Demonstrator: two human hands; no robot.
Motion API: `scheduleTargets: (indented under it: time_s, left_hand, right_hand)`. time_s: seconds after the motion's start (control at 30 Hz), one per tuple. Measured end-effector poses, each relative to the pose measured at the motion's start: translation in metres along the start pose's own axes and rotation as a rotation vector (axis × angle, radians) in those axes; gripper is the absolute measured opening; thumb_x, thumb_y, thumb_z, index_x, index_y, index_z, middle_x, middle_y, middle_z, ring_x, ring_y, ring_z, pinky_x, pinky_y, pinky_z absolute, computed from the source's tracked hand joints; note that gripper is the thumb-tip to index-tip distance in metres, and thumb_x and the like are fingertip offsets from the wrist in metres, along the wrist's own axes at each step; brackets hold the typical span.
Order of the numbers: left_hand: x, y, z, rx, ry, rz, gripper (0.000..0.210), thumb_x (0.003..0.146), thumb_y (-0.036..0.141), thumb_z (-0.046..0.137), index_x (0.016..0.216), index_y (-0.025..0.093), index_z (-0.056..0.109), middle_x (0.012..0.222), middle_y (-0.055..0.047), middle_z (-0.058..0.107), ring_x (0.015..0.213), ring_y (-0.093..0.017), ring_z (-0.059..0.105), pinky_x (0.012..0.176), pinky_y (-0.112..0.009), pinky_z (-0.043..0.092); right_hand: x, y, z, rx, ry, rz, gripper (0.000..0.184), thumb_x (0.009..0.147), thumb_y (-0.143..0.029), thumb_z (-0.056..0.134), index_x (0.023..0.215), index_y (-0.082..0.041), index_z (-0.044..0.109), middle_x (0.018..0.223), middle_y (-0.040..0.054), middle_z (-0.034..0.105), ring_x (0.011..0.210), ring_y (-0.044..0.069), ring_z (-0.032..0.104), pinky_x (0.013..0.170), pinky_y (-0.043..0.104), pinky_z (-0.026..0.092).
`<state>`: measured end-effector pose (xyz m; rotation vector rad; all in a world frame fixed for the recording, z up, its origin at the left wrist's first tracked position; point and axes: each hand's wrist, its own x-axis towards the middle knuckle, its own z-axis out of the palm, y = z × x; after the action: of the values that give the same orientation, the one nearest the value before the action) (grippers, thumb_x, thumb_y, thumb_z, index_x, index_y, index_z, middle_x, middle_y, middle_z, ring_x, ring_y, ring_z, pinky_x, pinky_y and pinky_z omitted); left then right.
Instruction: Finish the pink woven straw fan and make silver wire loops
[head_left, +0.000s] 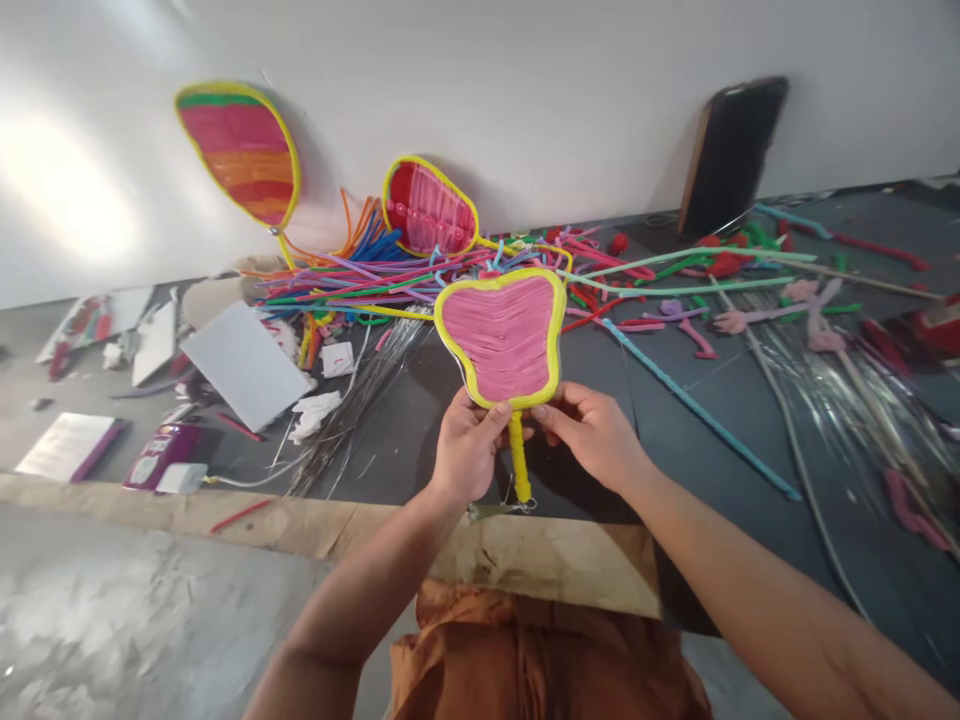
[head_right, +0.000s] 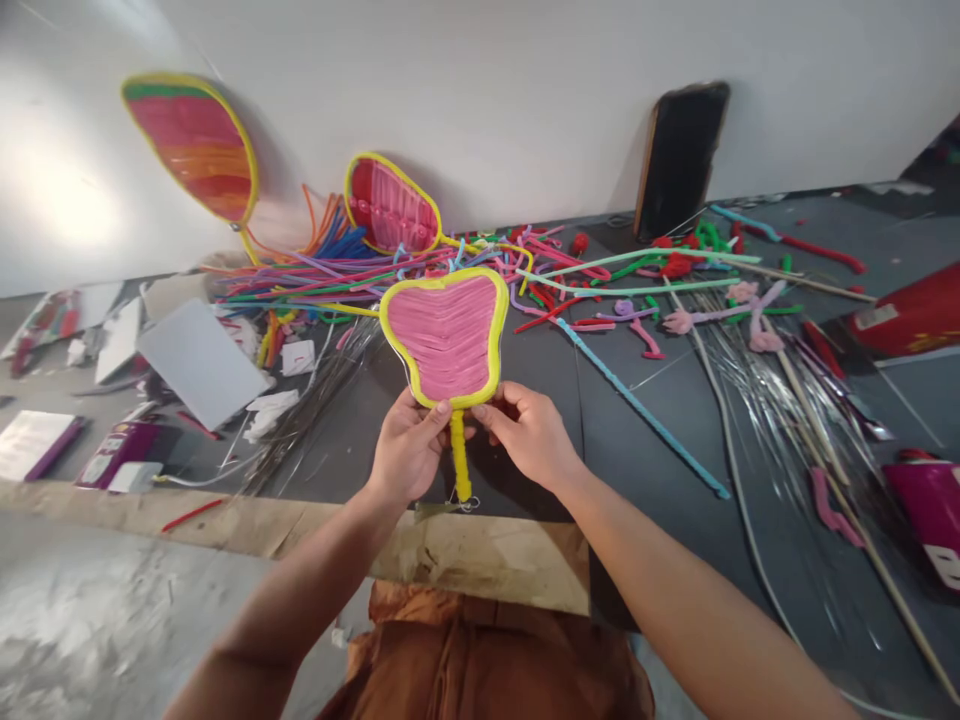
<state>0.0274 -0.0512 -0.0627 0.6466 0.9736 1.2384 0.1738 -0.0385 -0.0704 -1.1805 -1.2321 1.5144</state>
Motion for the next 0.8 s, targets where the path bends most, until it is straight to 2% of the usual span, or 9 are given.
scheduleTargets:
  time_s: [0.13, 0.3, 0.43, 0.5, 0.63, 0.8]
  left_hand:
    - [0.000, 0.001, 0.000, 0.033, -0.002, 0.006, 0.031, 0.071, 0.025, 0.072, 0.094, 0.016, 0.052, 0.079, -0.001, 0.068, 0.069, -0.016, 0.068, 0.063, -0.029, 0.058]
    - [0.002, 0.001, -0.003, 0.072, 0.021, 0.068, 0.033, 0.071, 0.026, 0.072, 0.095, 0.017, 0.052, 0.079, 0.000, 0.068, 0.068, -0.016, 0.068, 0.063, -0.029, 0.058]
    - [0.003, 0.000, -0.006, 0.129, 0.023, 0.118, 0.032, 0.072, 0.025, 0.071, 0.097, 0.018, 0.053, 0.079, 0.000, 0.068, 0.070, -0.016, 0.068, 0.064, -0.028, 0.058]
    - [0.002, 0.000, -0.006, 0.141, 0.006, 0.099, 0.031, 0.072, 0.026, 0.071, 0.096, 0.018, 0.053, 0.079, -0.001, 0.068, 0.071, -0.017, 0.068, 0.064, -0.029, 0.058]
    - [0.002, 0.004, -0.005, 0.115, -0.001, 0.015, 0.035, 0.067, 0.028, 0.075, 0.093, 0.017, 0.053, 0.076, -0.001, 0.068, 0.070, -0.018, 0.068, 0.062, -0.030, 0.058]
    - [0.003, 0.007, -0.005, 0.096, -0.011, -0.033, 0.037, 0.065, 0.029, 0.076, 0.091, 0.016, 0.053, 0.073, -0.001, 0.067, 0.067, -0.019, 0.068, 0.061, -0.031, 0.057]
  right_hand:
    - [0.001, 0.003, 0.002, 0.075, 0.002, -0.026, 0.021, 0.071, -0.037, 0.068, 0.076, -0.018, 0.062, 0.061, -0.0030, 0.056, 0.051, 0.009, 0.048, 0.050, 0.024, 0.041]
    - [0.002, -0.004, -0.001, 0.101, -0.042, 0.029, 0.026, 0.069, -0.040, 0.070, 0.080, -0.017, 0.066, 0.069, 0.0002, 0.062, 0.056, 0.010, 0.052, 0.056, 0.025, 0.046]
    - [0.004, -0.003, -0.008, 0.143, 0.065, 0.061, 0.031, 0.072, -0.048, 0.066, 0.074, -0.017, 0.066, 0.067, 0.0014, 0.061, 0.054, 0.010, 0.051, 0.049, 0.024, 0.045]
    - [0.005, -0.001, -0.010, 0.247, 0.075, 0.086, 0.032, 0.071, -0.048, 0.067, 0.069, -0.017, 0.064, 0.064, 0.0009, 0.059, 0.053, 0.010, 0.050, 0.046, 0.022, 0.043]
    - [0.006, 0.002, -0.009, 0.465, 0.009, 0.129, 0.028, 0.063, -0.042, 0.077, 0.065, -0.018, 0.062, 0.059, -0.0023, 0.056, 0.052, 0.007, 0.046, 0.045, 0.019, 0.040]
    - [0.006, 0.005, -0.008, 0.486, -0.022, 0.096, 0.027, 0.065, -0.041, 0.075, 0.066, -0.018, 0.061, 0.058, -0.0032, 0.056, 0.052, 0.007, 0.048, 0.048, 0.020, 0.042]
